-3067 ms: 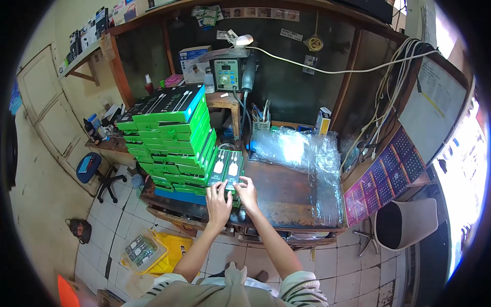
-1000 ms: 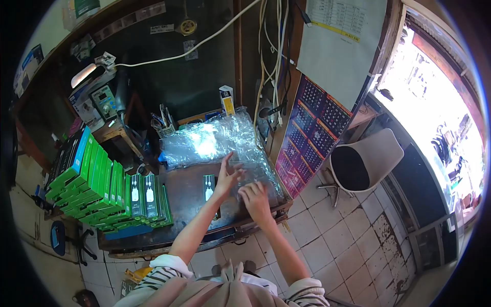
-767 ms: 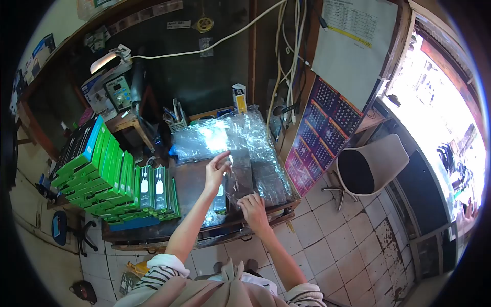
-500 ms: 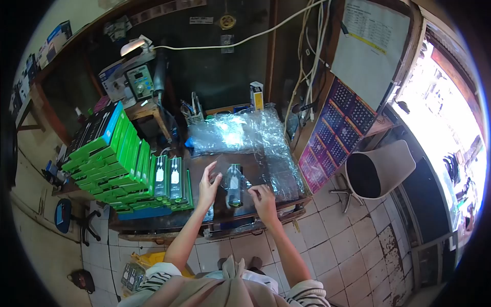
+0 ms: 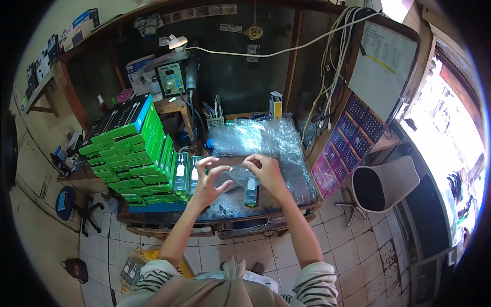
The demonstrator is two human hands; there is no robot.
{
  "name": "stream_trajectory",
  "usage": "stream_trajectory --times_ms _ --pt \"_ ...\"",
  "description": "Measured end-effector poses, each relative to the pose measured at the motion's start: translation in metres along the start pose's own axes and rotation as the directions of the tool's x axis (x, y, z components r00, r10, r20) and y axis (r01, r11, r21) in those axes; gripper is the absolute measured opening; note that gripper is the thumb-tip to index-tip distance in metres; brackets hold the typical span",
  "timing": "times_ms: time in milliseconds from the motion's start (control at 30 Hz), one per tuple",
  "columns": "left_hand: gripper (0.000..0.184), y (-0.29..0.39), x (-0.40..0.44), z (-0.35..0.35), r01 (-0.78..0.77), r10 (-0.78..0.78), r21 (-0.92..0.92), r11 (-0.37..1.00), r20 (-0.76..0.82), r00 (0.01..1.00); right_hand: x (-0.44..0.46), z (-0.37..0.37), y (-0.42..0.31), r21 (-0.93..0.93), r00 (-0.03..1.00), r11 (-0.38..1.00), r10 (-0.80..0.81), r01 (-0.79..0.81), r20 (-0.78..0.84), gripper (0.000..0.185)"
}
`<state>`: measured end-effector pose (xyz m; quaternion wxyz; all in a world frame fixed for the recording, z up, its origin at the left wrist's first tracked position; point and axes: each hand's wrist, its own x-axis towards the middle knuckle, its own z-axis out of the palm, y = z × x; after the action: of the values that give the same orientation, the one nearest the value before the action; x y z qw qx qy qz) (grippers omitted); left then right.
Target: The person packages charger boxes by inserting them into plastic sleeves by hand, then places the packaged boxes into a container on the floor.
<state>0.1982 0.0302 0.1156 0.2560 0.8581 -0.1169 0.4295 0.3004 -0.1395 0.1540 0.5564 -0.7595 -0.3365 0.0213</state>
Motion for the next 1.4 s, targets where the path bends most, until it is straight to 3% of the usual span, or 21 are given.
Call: stream_trajectory --times_ms 33,100,200,367,467,533,567,600,667,733,800,900,1067,1100,1267,1333,1367,1400 --pt "0.054 0.003 0.009 -0.006 -0.002 0.002 0.003 1.0 -0.007 1.0 0.004 -0.002 -0.005 -0.004 0.997 0.999 0.042 -0.042 0.066 0.016" --pt "0.056 0.009 0.025 -0.015 -0.266 0.258 0.057 0.962 0.118 0.959 0.012 -0.004 -0.011 0.003 0.986 0.998 0.06 -0.062 0.156 0.015" --pt "0.056 0.011 0.036 -0.018 -0.372 0.354 0.052 0.927 0.21 0.911 0.018 0.001 -0.002 -0.036 0.984 0.999 0.014 -0.008 0.179 0.015" --pt "0.03 0.002 0.034 -0.015 -0.342 0.326 0.012 0.94 0.266 0.907 0.018 0.007 0.011 0.03 0.953 0.992 0.107 -0.12 0.283 0.016" --pt "0.024 -0.002 0.03 -0.013 -0.291 0.283 -0.011 0.957 0.272 0.92 0.018 0.01 0.018 0.002 0.941 0.99 0.136 -0.144 0.309 0.018" --pt "0.022 -0.004 0.033 -0.016 -0.244 0.247 -0.043 0.969 0.238 0.939 0.02 0.011 0.021 0.118 0.98 0.99 0.049 -0.072 0.192 0.021" --pt "0.021 -0.007 0.037 -0.018 -0.223 0.231 -0.068 0.972 0.16 0.96 0.023 0.006 0.021 0.208 0.968 0.961 0.139 -0.182 0.207 0.025" --pt "0.021 -0.01 0.041 -0.02 -0.202 0.21 -0.093 0.975 0.083 0.974 0.025 0.004 0.032 0.211 0.968 0.96 0.141 -0.185 0.21 0.025" --pt "0.018 -0.007 0.05 -0.03 -0.184 0.187 -0.109 0.977 0.018 0.982 0.034 0.009 0.073 0.298 0.983 0.94 0.18 -0.165 -0.024 0.024" --pt "0.018 -0.006 0.057 -0.037 -0.163 0.163 -0.114 0.98 -0.002 0.987 0.026 0.021 0.106 0.062 0.949 0.951 0.307 -0.303 -0.076 0.033" --pt "0.018 -0.01 0.061 -0.042 -0.145 0.148 -0.084 0.986 0.028 0.989 0.01 0.043 0.161 -0.36 0.962 0.893 0.262 -0.27 -0.071 0.053" --pt "0.018 -0.013 0.063 -0.048 -0.111 0.117 -0.091 0.99 0.071 0.991 -0.019 0.069 0.165 -0.456 0.883 0.767 0.455 -0.452 -0.111 0.077" --pt "0.018 -0.026 0.048 -0.039 0.029 -0.005 -0.138 0.99 0.172 0.985 -0.027 0.079 0.158 -0.563 0.867 0.693 0.491 -0.45 -0.088 0.076" --pt "0.017 -0.029 0.046 -0.039 -0.02 0.036 -0.092 0.996 0.184 0.982 -0.026 0.079 0.161 -0.568 0.871 0.698 0.485 -0.435 -0.072 0.075" --pt "0.014 -0.032 0.037 -0.031 -0.076 0.068 0.028 0.997 0.224 0.972 -0.02 0.07 0.184 -0.539 0.878 0.709 0.459 -0.455 -0.137 0.063" --pt "0.013 -0.028 0.036 -0.03 -0.078 0.067 0.039 0.996 0.236 0.969 -0.017 0.049 0.163 -0.155 0.856 0.844 0.491 -0.513 -0.159 0.054" --pt "0.012 -0.028 0.036 -0.03 -0.105 0.089 0.053 0.993 0.245 0.965 -0.014 0.042 0.169 -0.1 0.899 0.906 0.384 -0.411 -0.211 0.049" --pt "0.012 -0.028 0.036 -0.03 -0.109 0.094 0.051 0.993 0.241 0.966 -0.006 0.027 0.168 -0.072 0.911 0.924 0.353 -0.375 -0.213 0.07"
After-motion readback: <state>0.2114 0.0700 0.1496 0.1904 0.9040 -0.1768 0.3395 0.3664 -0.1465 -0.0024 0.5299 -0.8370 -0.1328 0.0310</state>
